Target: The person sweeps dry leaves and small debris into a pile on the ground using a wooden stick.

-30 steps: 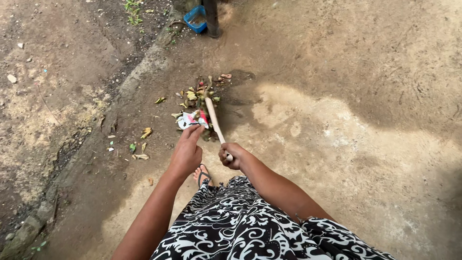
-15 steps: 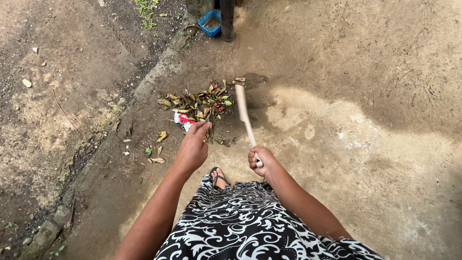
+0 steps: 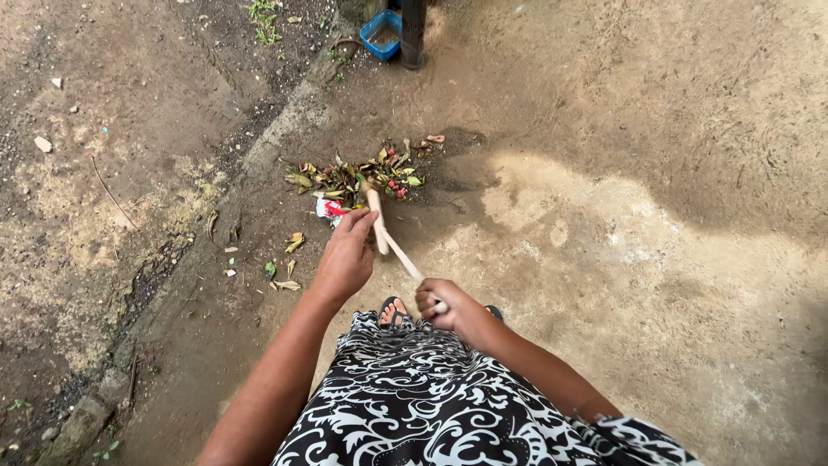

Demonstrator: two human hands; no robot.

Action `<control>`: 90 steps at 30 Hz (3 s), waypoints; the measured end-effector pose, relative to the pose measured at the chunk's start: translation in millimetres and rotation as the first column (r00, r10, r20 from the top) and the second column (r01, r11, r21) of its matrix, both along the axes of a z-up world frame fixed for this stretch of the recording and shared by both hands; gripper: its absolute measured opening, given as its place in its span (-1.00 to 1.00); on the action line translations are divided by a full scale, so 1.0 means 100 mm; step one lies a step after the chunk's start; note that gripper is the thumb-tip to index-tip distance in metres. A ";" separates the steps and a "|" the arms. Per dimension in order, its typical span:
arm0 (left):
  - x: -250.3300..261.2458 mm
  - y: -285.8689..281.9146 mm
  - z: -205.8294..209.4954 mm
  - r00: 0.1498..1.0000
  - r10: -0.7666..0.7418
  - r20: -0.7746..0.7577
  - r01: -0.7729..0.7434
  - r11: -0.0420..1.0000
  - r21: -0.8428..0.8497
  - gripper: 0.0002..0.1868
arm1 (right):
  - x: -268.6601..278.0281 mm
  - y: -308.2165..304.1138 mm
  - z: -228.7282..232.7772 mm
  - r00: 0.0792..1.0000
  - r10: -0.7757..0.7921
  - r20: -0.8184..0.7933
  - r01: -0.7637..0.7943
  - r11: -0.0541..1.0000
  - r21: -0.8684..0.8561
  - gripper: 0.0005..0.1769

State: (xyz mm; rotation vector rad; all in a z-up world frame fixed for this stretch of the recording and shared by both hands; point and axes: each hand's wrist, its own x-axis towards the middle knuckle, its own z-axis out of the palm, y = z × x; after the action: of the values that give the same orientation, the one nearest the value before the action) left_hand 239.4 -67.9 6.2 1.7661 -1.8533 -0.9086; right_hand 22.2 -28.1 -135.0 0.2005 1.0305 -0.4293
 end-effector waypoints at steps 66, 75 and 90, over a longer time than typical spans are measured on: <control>-2.21 -1.46 -0.13 0.977 0.197 0.083 -0.190 0.978 -0.085 -0.31 | -2.52 -3.01 -0.16 0.976 0.152 -0.155 -0.173 0.976 -0.130 -0.81; -2.18 -1.40 -0.28 0.979 0.194 0.059 -0.184 0.973 -0.138 -0.32 | -2.93 -3.34 0.04 0.901 0.007 -0.433 -0.111 0.970 -0.215 -0.84; -1.86 -1.95 -0.28 0.970 0.242 0.020 -0.242 0.970 0.004 -0.30 | -1.61 -3.38 -0.43 0.843 0.341 -0.415 -0.412 0.906 -0.093 -0.85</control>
State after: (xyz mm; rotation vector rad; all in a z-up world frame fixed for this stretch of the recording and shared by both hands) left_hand 53.6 -262.9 -22.1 1.9582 -1.6014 -0.8070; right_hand -138.5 -365.7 -178.1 -0.2644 1.3832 -0.1976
